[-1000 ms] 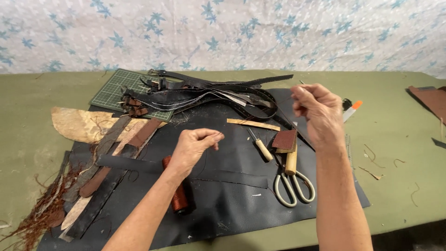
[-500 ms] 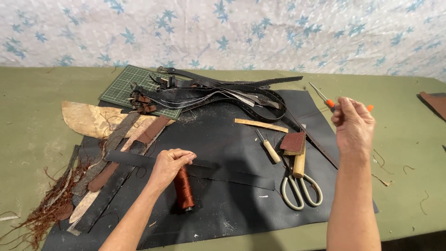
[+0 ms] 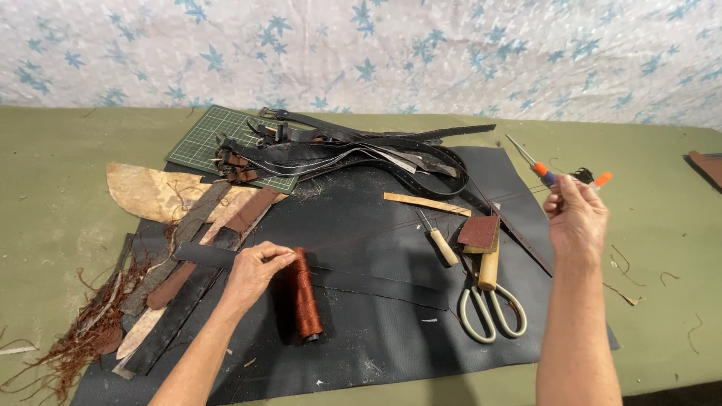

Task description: Preparing for leatherwork by cutting thread and threading a needle for stitching.

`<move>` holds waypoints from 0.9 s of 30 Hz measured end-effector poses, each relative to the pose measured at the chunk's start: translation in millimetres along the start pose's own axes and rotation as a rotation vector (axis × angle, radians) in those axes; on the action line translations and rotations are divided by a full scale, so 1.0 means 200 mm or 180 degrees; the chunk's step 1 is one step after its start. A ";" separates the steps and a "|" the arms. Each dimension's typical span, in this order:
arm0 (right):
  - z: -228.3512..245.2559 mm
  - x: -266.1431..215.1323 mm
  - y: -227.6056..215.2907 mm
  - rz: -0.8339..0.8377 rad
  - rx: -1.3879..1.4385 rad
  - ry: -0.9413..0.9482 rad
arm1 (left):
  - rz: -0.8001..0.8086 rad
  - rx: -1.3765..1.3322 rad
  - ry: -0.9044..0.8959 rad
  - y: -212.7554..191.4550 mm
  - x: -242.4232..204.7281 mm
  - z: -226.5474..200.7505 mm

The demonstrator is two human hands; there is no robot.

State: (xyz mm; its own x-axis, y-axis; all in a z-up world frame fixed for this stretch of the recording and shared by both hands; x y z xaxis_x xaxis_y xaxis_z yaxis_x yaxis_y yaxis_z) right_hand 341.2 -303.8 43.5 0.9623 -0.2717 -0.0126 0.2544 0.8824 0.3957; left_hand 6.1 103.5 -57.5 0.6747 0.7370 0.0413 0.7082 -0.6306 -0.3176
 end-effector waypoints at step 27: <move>-1.11 -0.47 0.30 0.1601 -0.2974 -0.2182 | -0.0876 0.0573 -0.0918 -0.14 -0.11 0.23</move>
State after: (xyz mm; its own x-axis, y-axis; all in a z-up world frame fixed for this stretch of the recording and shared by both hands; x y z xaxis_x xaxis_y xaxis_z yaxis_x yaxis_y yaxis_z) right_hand 286.8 -139.9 -134.6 0.7960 0.2763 0.5386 0.1157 0.8039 -0.5834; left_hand -37.4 115.2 -92.9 0.3621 0.9255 -0.1106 0.7887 -0.3675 -0.4929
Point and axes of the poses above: each hand's wrist, its own x-axis towards the middle knuckle, its own y-axis out of the palm, z = x × y, the point moved 1 cm from there along x, towards the middle knuckle, and after that the axes turned 13 degrees about -z, right-handed, at the moved point
